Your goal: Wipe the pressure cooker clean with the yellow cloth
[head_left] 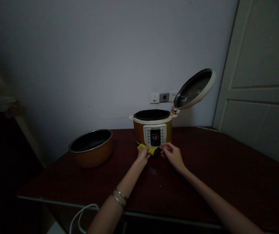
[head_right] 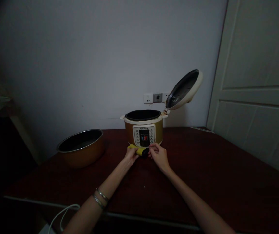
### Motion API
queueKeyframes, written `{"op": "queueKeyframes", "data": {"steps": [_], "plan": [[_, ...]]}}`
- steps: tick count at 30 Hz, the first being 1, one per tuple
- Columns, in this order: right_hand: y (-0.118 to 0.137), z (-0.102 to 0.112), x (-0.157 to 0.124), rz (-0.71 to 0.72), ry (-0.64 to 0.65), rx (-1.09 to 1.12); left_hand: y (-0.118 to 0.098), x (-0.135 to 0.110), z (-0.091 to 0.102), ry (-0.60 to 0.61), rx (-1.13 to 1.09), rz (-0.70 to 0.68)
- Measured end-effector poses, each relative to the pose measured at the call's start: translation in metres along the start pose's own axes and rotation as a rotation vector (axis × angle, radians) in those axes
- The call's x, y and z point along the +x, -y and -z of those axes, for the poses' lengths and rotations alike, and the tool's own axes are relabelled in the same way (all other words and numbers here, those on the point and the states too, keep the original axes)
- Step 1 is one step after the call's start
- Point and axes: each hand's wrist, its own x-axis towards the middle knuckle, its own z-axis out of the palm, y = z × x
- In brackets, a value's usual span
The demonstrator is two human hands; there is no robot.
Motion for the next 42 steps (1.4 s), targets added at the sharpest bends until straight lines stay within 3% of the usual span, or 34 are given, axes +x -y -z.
{"op": "queueKeyframes", "data": {"steps": [4,10,14,17,20,25,27,30,35,38,42], "plan": [[-0.008,0.011,0.011,0.005,-0.08,-0.081,0.006,-0.019,-0.004,0.072,-0.058,0.094],[-0.012,0.019,0.02,-0.243,0.082,-0.038,0.014,-0.047,-0.014,0.304,0.051,0.236],[-0.001,0.036,0.016,-0.418,0.346,0.108,0.006,-0.056,-0.022,0.477,0.156,0.221],[0.008,0.052,0.017,-0.526,0.518,0.212,-0.007,-0.053,-0.023,0.503,0.257,0.103],[0.011,0.064,0.025,-0.488,0.416,0.212,-0.03,-0.039,-0.018,0.477,0.384,0.0],[0.006,0.091,0.058,-0.395,0.014,-0.002,-0.079,-0.002,0.005,0.354,0.47,-0.147],[0.001,0.101,0.074,-0.355,-0.137,-0.086,-0.088,0.012,0.014,0.285,0.466,-0.219],[-0.007,0.104,0.096,-0.292,-0.311,-0.233,-0.084,0.027,0.022,0.184,0.451,-0.334],[-0.022,0.07,0.108,-0.21,-0.367,-0.42,-0.065,0.038,0.025,0.107,0.447,-0.462],[-0.032,0.051,0.098,-0.201,-0.354,-0.514,-0.063,0.04,0.025,0.123,0.441,-0.484],[-0.042,0.044,0.076,-0.192,-0.325,-0.594,-0.063,0.044,0.025,0.144,0.427,-0.484]]}}
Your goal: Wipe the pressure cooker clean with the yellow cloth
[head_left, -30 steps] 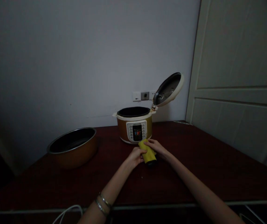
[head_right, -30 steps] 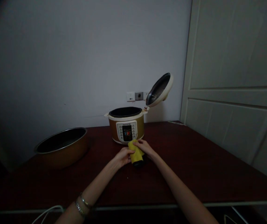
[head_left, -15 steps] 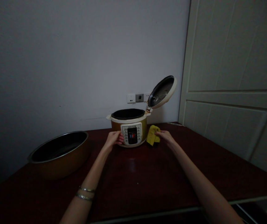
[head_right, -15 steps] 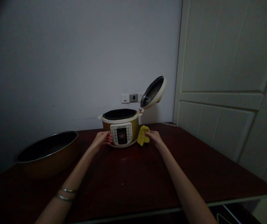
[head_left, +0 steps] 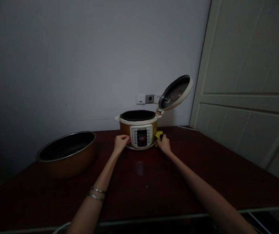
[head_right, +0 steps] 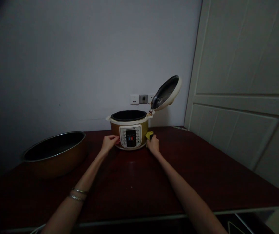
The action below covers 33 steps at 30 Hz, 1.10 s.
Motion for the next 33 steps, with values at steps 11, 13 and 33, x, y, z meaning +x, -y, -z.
{"op": "queueKeyframes", "data": {"steps": [11,13,33], "plan": [[0.001,-0.015,-0.044,-0.015,-0.027,0.074,0.005,0.0,-0.001,-0.018,-0.038,-0.01],[0.004,-0.021,-0.053,-0.011,-0.004,0.108,0.004,-0.002,-0.001,-0.019,-0.052,-0.007],[0.091,0.033,-0.03,1.027,-0.177,-0.206,0.014,-0.016,-0.004,-0.06,-0.162,-0.1]]}}
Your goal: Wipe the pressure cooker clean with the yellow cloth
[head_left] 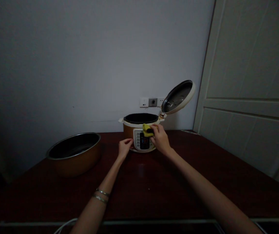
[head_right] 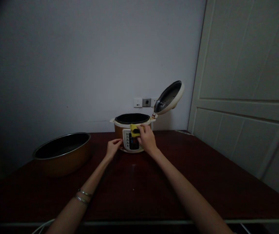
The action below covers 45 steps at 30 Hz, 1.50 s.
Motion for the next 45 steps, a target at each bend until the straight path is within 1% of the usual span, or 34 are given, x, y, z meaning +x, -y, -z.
{"op": "queueKeyframes", "data": {"steps": [2,4,6,8,10,11,14,16,17,19,23,26,28,29,30,33,34,35,36,39,42,45], "plan": [[0.015,-0.016,0.009,0.234,0.077,-0.107,0.002,0.0,0.0,-0.004,0.002,-0.007],[0.027,-0.033,0.013,0.414,0.116,-0.165,0.004,0.0,0.0,-0.009,0.011,-0.017],[0.033,-0.044,0.014,0.495,0.131,-0.185,0.005,-0.001,0.0,-0.017,0.027,-0.027],[0.03,-0.046,0.014,0.511,0.138,-0.185,0.006,-0.002,0.0,-0.022,0.041,-0.032],[0.019,-0.04,0.012,0.475,0.129,-0.182,0.006,-0.004,0.0,-0.02,0.045,-0.031],[0.012,-0.035,0.011,0.434,0.116,-0.183,0.005,-0.004,-0.001,-0.018,0.044,-0.029],[-0.009,-0.02,0.002,0.248,0.051,-0.177,0.003,-0.006,-0.002,-0.023,0.042,-0.015],[-0.018,-0.015,-0.008,0.186,0.033,-0.152,0.001,-0.007,-0.002,-0.029,0.045,-0.008],[-0.02,-0.015,-0.015,0.192,0.043,-0.134,0.001,-0.007,-0.002,-0.032,0.046,-0.006],[-0.019,-0.019,-0.03,0.247,0.088,-0.101,0.0,-0.008,-0.002,-0.033,0.05,-0.005],[-0.01,-0.032,-0.066,0.365,0.171,-0.052,-0.001,-0.009,-0.001,-0.027,0.061,-0.016],[-0.009,-0.033,-0.081,0.409,0.25,0.001,-0.001,-0.009,0.0,-0.022,0.074,-0.032],[-0.014,-0.027,-0.08,0.362,0.271,0.067,-0.001,-0.009,0.0,-0.018,0.086,-0.045],[-0.019,-0.024,-0.075,0.303,0.244,0.108,-0.002,-0.009,0.0,-0.016,0.093,-0.053],[-0.024,-0.019,-0.068,0.219,0.184,0.15,-0.002,-0.008,0.0,-0.014,0.101,-0.062],[-0.044,-0.01,-0.039,-0.068,-0.096,0.238,-0.003,-0.008,-0.002,-0.019,0.129,-0.101],[-0.05,-0.008,-0.03,-0.123,-0.152,0.25,-0.003,-0.008,-0.002,-0.024,0.143,-0.116],[-0.055,-0.008,-0.022,-0.14,-0.161,0.26,-0.003,-0.008,-0.003,-0.032,0.159,-0.132],[-0.059,-0.009,-0.016,-0.134,-0.144,0.267,-0.002,-0.008,-0.004,-0.04,0.178,-0.15],[-0.065,-0.015,-0.012,-0.11,-0.043,0.277,-0.001,-0.009,-0.006,-0.066,0.243,-0.207],[-0.064,-0.021,-0.024,-0.186,0.004,0.251,-0.001,-0.01,-0.007,-0.079,0.297,-0.254],[-0.06,-0.025,-0.046,-0.229,0.06,0.23,-0.003,-0.011,-0.007,-0.08,0.336,-0.278]]}}
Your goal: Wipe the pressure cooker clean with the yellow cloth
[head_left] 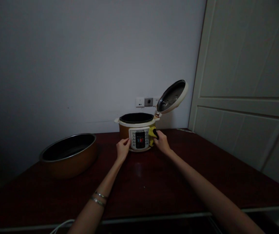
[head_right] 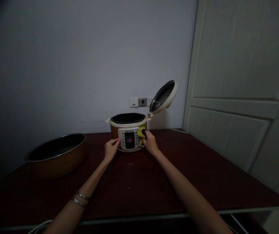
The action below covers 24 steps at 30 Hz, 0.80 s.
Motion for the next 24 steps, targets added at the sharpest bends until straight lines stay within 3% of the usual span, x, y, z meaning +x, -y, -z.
{"op": "queueKeyframes", "data": {"steps": [7,12,16,18,20,22,24], "plan": [[0.0,-0.004,-0.054,0.017,0.301,0.003,0.0,0.0,-0.001,0.001,0.046,-0.026],[0.001,0.01,-0.048,-0.021,0.388,0.04,-0.013,0.002,0.007,-0.044,0.077,-0.034],[0.016,0.022,-0.034,-0.2,0.344,0.248,-0.05,-0.007,0.012,-0.063,0.024,-0.214],[0.03,0.024,-0.026,-0.242,0.34,0.374,-0.071,-0.015,0.008,0.101,-0.009,-0.338],[0.045,0.025,-0.019,-0.252,0.354,0.458,-0.088,-0.021,0.001,0.351,0.049,-0.452],[0.058,0.027,-0.013,-0.232,0.34,0.494,-0.1,-0.023,-0.006,0.546,0.147,-0.488],[0.066,0.028,-0.01,-0.205,0.302,0.517,-0.105,-0.021,-0.009,0.623,0.242,-0.456]]}}
